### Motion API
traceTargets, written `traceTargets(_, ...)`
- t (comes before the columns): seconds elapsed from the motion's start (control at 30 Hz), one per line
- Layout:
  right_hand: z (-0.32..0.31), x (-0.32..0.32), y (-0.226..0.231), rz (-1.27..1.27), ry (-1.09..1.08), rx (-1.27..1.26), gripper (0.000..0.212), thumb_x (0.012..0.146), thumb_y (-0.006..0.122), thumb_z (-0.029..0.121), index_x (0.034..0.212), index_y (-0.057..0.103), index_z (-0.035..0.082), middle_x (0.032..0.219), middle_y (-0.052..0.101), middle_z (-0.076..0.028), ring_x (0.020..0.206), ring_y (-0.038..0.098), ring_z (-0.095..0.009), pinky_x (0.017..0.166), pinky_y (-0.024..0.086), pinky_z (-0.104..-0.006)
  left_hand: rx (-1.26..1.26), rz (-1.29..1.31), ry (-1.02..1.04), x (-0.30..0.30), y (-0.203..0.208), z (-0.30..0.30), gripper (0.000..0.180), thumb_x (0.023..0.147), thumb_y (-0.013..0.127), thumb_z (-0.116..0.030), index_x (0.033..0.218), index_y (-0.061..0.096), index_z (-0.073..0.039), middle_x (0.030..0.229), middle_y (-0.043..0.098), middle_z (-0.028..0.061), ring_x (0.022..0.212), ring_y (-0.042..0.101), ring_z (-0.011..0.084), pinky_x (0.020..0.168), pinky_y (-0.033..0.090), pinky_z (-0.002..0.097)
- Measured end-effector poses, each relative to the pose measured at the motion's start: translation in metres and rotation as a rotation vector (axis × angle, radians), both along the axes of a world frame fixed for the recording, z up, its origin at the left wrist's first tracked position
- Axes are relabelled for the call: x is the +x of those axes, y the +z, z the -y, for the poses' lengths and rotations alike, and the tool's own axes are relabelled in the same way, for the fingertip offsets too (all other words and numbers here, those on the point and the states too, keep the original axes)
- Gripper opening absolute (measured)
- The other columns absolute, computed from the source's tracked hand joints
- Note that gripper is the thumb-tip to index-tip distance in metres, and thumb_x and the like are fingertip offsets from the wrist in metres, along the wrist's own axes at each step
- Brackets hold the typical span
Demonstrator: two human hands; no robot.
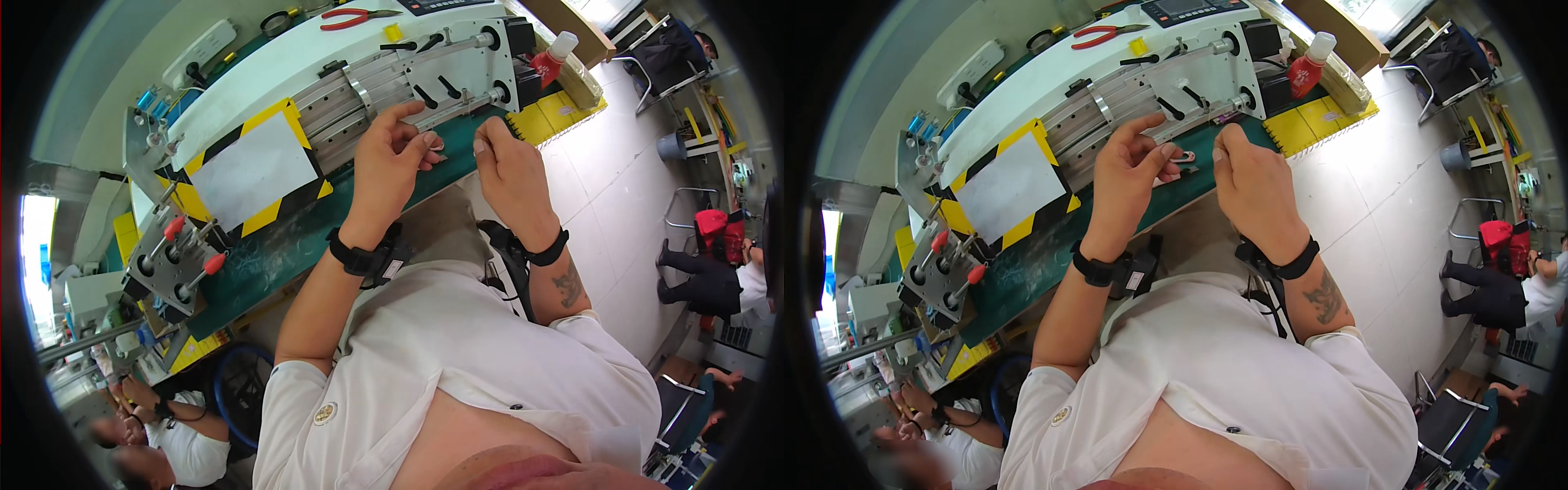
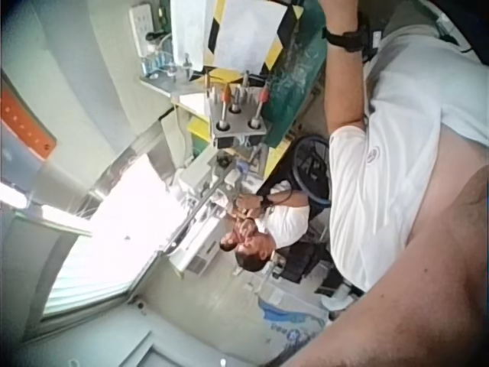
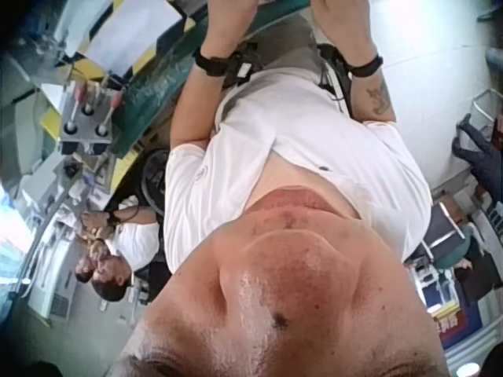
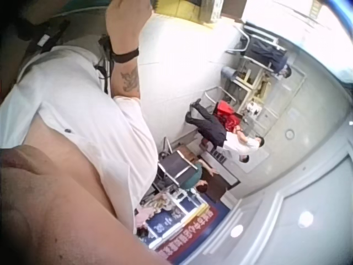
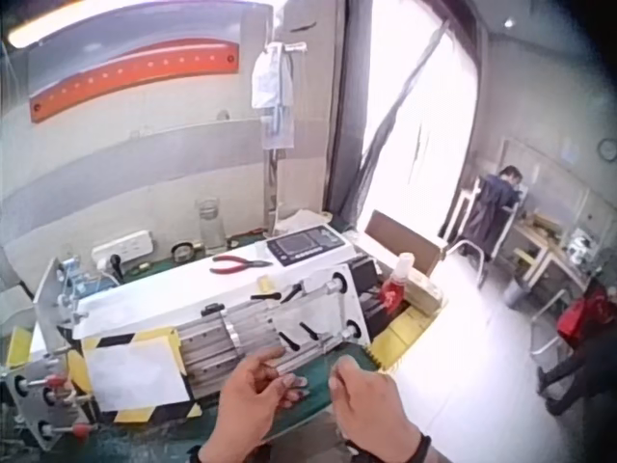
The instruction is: Assembling and testing small mechanical components using a jig, glue, and marking tools.
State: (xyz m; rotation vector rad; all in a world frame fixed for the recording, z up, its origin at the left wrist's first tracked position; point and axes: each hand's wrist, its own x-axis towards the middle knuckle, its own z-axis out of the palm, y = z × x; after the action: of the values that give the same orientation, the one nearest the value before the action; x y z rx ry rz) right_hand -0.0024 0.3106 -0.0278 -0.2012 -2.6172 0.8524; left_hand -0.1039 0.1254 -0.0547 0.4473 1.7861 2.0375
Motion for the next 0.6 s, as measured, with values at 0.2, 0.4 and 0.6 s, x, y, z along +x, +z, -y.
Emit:
traceTargets(0.2, 0.002, 0.016, 0.011, 0.062, 0.083, -0.159, 0.008, 0.111, 0.067, 0.011, 0.111, 0.063, 0.004, 0.082, 0.070, -0.022, 0.081, 0.071, -0.048, 0.072, 0.052, -0.0533, -0.001, 0.181, -0.211, 0.012, 0.016, 0.055, 0.044, 0.109, 0.076, -0.008, 0.152, 0.071, 0.000, 0.102, 0.080, 0.0036, 0.084, 0.065, 0.0073, 0.076, 0.052, 0.0236)
traceTargets(0.4, -0.008, 0.028, 0.014, 0.155, 0.084, -0.290, 0.009, 0.110, 0.067, 0.010, 0.109, 0.063, 0.002, 0.079, 0.070, -0.019, 0.075, 0.070, -0.044, 0.069, 0.051, -0.0508, -0.011, 0.373, -0.465, 0.042, 0.023, 0.122, 0.035, 0.109, 0.074, -0.011, 0.142, 0.078, 0.002, 0.102, 0.075, 0.0018, 0.080, 0.056, 0.0067, 0.072, 0.045, 0.0218)
traceTargets(0.6, -0.018, 0.015, -0.001, -0.128, 0.053, 0.057, 0.006, 0.105, 0.070, 0.005, 0.108, 0.065, 0.002, 0.089, 0.070, -0.017, 0.084, 0.068, -0.043, 0.076, 0.054, -0.0509, 0.339, 0.229, -0.333, 0.046, -0.032, 0.117, 0.020, 0.116, 0.073, -0.021, 0.113, 0.074, -0.001, 0.101, 0.068, 0.0050, 0.100, 0.064, 0.0194, 0.095, 0.054, 0.0381)
